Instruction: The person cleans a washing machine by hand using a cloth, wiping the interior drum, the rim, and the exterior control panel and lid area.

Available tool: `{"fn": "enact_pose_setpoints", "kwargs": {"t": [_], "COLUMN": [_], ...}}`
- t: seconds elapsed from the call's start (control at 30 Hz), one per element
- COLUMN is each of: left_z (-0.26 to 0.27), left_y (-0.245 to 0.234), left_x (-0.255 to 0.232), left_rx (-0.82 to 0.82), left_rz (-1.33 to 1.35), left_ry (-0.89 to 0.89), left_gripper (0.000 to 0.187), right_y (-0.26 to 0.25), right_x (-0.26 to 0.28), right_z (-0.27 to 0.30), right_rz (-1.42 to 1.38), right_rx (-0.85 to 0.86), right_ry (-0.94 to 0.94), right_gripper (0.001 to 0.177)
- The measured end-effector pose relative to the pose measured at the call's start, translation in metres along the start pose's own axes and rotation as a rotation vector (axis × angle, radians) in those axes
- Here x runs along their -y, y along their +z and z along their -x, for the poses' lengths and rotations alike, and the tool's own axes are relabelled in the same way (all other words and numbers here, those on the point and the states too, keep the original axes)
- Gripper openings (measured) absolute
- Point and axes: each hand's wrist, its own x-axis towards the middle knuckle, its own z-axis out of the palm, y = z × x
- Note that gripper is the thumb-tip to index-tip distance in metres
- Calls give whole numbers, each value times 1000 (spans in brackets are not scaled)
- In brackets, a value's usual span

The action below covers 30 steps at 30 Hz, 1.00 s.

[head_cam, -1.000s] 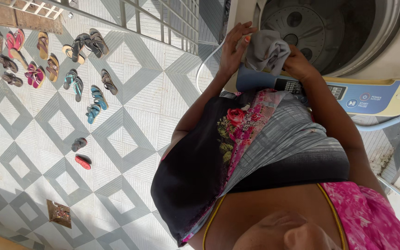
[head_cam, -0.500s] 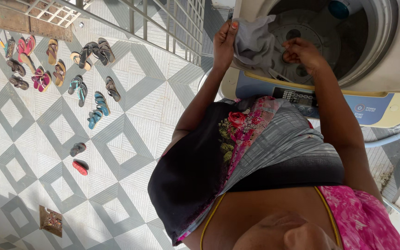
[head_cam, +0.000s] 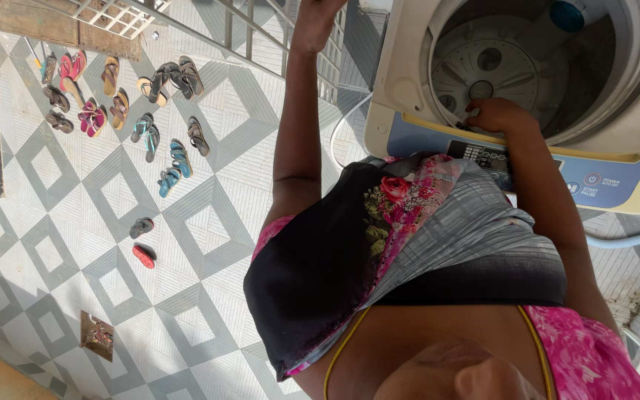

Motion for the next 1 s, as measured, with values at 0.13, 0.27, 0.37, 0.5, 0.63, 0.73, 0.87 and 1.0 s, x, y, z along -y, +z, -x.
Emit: {"fn": "enact_pose_setpoints", "kwargs": {"t": [0.13, 0.27, 0.37, 0.5, 0.63, 0.73, 0.87, 1.0], "left_z": [34, 85, 100, 101, 71, 43, -12, -57], "left_y": [68, 121, 127, 128, 139, 157, 164, 175], "left_x": [-64, -81, -67, -21, 26, 60, 91, 104], "left_rx": [532, 833, 591, -22, 133, 142, 106, 17], "left_rz": [-17, -636, -613, -716, -889, -939, -1189, -1227], "left_ry": [23, -380, -251, -146, -575, -645, -479, -408], "left_gripper": [26, 29, 28, 32, 69, 75, 76, 74], "right_y": [-5, 5, 2, 2, 3, 2, 1, 3], "right_x": [1, -7, -7, -2, 0, -1, 0, -2], "right_z": [4, -7, -9, -9, -7, -7, -11, -16], "right_rz": [-80, -25, -12, -17, 18, 118, 55, 75], "right_rx": [-34, -20, 10, 40, 31, 31, 56, 66], "right_ry": [52, -12, -7, 26, 32, 11, 16, -2], "right_gripper": [63, 60, 59, 59, 59, 58, 59, 61]}}
